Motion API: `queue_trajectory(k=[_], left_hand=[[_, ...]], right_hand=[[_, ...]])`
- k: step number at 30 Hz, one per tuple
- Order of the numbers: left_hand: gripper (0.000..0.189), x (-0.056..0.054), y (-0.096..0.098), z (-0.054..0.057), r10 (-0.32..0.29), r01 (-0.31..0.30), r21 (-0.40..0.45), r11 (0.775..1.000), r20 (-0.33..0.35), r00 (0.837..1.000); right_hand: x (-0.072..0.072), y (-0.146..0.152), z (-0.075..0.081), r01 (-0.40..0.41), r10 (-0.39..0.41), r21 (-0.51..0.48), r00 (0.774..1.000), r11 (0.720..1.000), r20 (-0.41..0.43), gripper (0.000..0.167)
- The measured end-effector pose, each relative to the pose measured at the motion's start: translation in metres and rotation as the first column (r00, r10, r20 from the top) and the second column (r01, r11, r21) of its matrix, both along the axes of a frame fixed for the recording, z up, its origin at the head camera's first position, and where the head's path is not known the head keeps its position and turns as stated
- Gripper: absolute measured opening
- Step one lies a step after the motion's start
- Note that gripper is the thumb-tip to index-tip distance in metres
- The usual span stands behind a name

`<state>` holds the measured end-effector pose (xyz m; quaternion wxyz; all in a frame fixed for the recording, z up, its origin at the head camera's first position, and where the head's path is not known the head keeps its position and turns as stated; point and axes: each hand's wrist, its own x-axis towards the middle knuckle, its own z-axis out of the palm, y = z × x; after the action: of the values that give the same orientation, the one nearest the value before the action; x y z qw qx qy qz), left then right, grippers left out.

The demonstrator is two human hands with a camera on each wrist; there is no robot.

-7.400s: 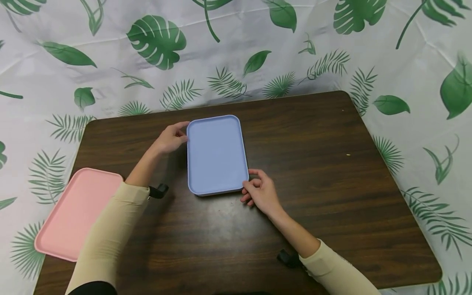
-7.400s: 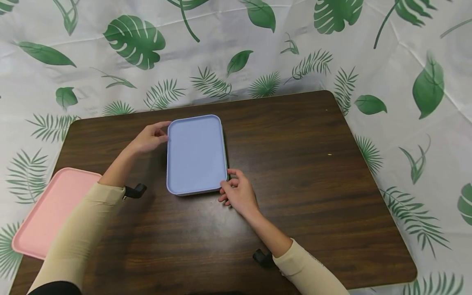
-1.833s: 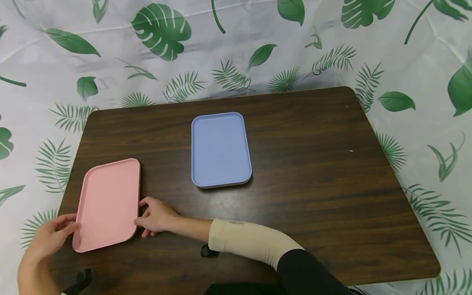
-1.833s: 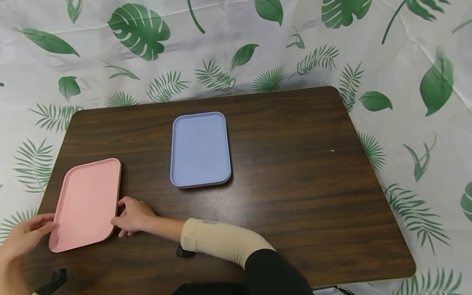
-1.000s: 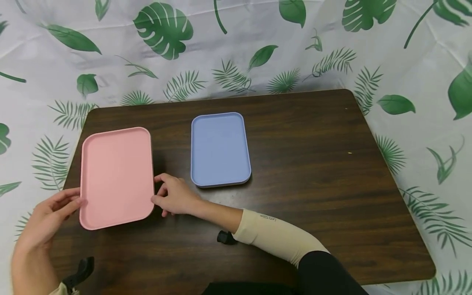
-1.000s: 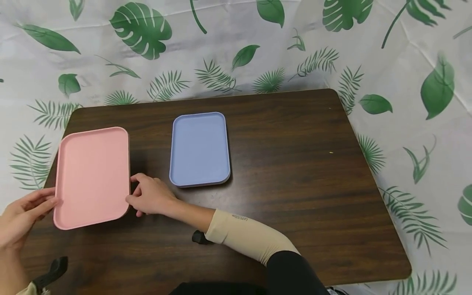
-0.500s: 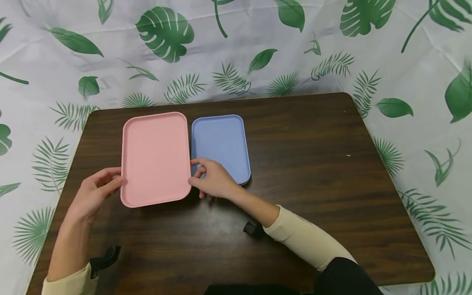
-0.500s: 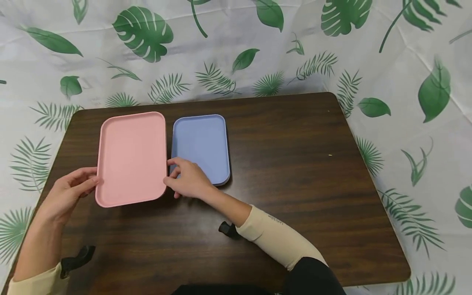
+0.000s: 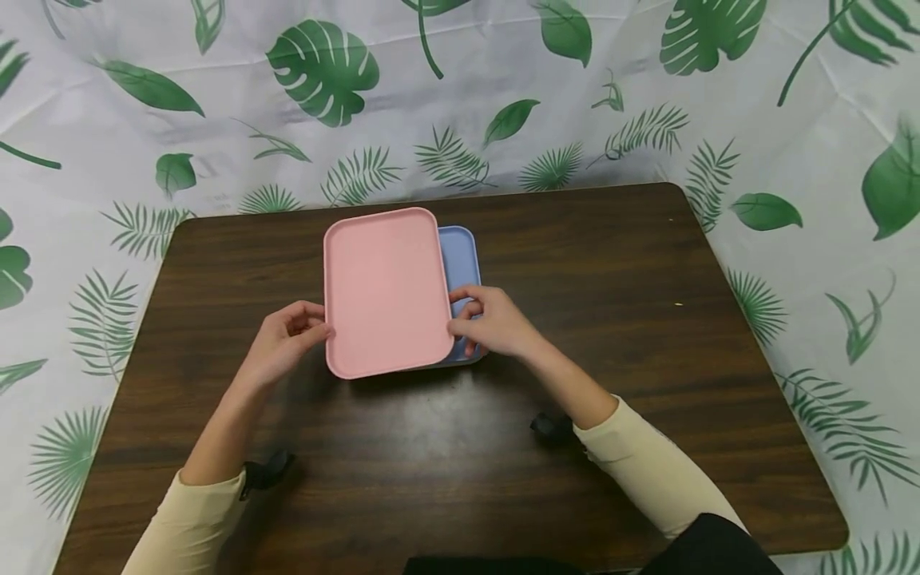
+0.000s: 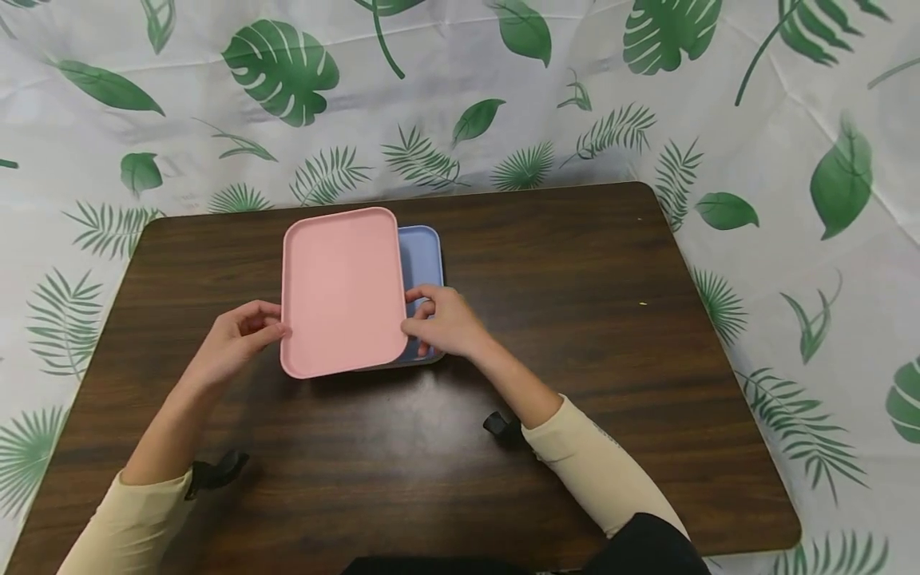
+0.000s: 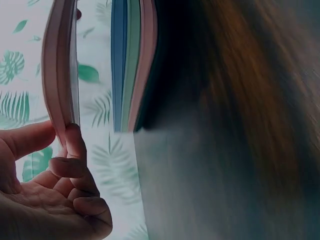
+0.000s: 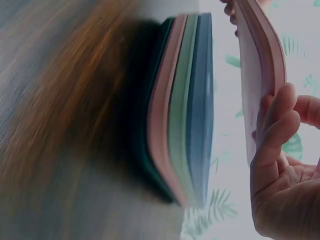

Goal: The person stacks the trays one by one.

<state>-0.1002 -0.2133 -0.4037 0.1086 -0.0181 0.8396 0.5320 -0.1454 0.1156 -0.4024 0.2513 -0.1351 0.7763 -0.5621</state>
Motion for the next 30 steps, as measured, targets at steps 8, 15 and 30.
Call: queue_trajectory(k=[8,15,30], left_hand=[[0.024,-0.019,0.032,-0.005,-0.034,0.034,0.015,0.999,-0.056,0.998],[0.022,-0.024,0.046,-0.014,-0.037,0.028,-0.099,0.995,-0.092,0.995],[0.022,-0.026,0.054,-0.020,-0.052,0.020,-0.245,0.969,-0.128,0.990]], right_hand=[[0.000,0.032,-0.008,0.054,-0.055,0.039,0.998,0.998,0.029,0.042],[0.000,0.042,-0.013,0.075,-0.078,0.066,0.996,0.995,0.041,0.044],[-0.004,0.045,-0.021,0.102,-0.108,0.076,0.992,0.992,0.070,0.047]])
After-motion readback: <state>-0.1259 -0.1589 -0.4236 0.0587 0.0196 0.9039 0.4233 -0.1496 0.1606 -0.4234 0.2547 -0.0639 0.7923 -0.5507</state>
